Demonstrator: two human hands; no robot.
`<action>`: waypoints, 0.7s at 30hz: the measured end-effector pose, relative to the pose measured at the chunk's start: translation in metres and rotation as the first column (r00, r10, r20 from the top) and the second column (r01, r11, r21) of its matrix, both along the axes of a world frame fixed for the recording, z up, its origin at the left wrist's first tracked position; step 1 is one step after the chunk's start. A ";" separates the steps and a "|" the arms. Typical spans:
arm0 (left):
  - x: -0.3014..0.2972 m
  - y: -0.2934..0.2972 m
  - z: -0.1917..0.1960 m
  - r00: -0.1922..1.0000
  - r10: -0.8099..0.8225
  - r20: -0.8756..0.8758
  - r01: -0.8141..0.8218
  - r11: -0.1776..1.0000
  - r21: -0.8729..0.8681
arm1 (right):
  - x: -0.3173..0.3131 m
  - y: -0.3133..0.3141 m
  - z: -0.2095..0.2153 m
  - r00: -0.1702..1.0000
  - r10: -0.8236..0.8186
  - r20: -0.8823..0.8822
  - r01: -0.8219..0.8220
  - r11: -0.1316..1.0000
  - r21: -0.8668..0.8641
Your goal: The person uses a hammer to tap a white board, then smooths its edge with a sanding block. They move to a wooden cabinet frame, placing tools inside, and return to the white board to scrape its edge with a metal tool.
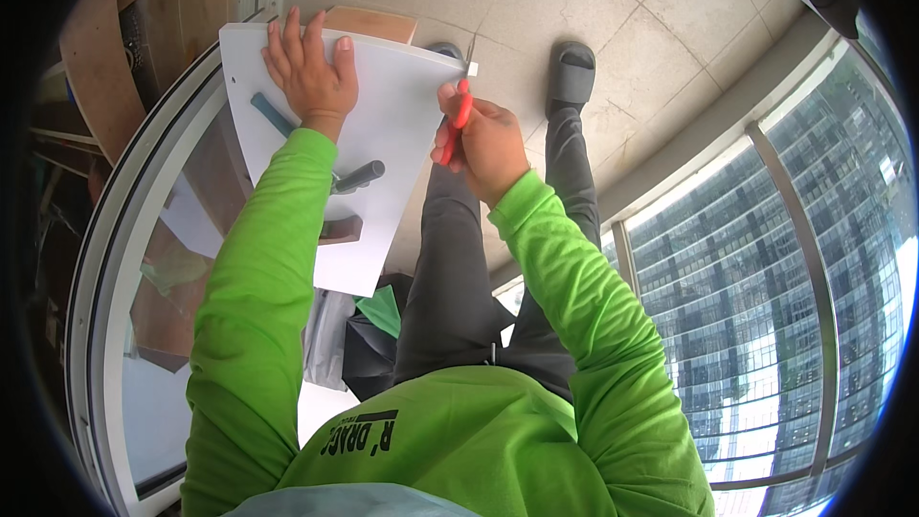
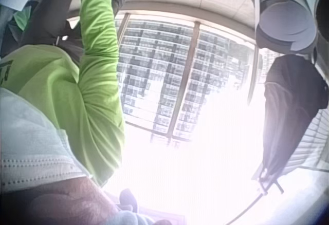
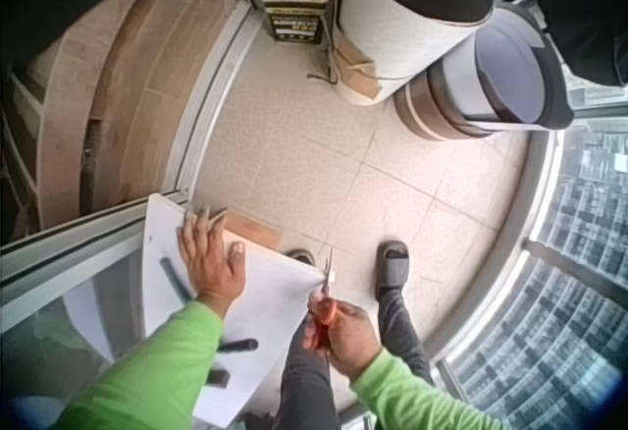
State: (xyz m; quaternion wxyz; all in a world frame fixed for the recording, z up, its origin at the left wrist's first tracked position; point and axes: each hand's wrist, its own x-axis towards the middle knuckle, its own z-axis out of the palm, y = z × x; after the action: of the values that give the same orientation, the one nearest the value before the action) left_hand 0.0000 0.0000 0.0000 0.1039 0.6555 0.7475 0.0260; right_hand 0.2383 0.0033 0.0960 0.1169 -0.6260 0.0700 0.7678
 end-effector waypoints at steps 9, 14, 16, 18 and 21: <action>0.002 -0.004 0.001 1.000 -0.002 0.011 0.002 1.000 -0.005 | 0.001 -0.006 0.006 1.000 0.012 0.020 -0.012 1.000 0.001; 0.003 -0.002 0.002 1.000 -0.002 0.003 0.002 1.000 0.002 | 0.000 -0.022 0.004 1.000 -0.019 0.004 0.019 1.000 0.006; 0.002 -0.002 0.002 1.000 -0.003 0.000 0.003 1.000 0.003 | 0.003 -0.026 -0.002 0.997 -0.017 0.070 0.011 0.997 0.082; 0.001 -0.002 0.001 1.000 -0.005 -0.002 0.005 1.000 0.005 | 0.005 -0.024 -0.012 0.982 -0.066 0.175 0.041 0.988 0.146; 0.001 -0.001 0.002 1.000 -0.009 -0.006 0.009 1.000 0.009 | 0.018 -0.009 -0.042 0.962 -0.103 0.254 0.022 0.952 0.304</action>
State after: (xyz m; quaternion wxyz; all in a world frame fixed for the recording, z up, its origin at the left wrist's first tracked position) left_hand 0.0011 -0.0013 0.0016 0.0988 0.6595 0.7447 0.0271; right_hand 0.2566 -0.0058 0.0542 0.2429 -0.6961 -0.0430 0.6742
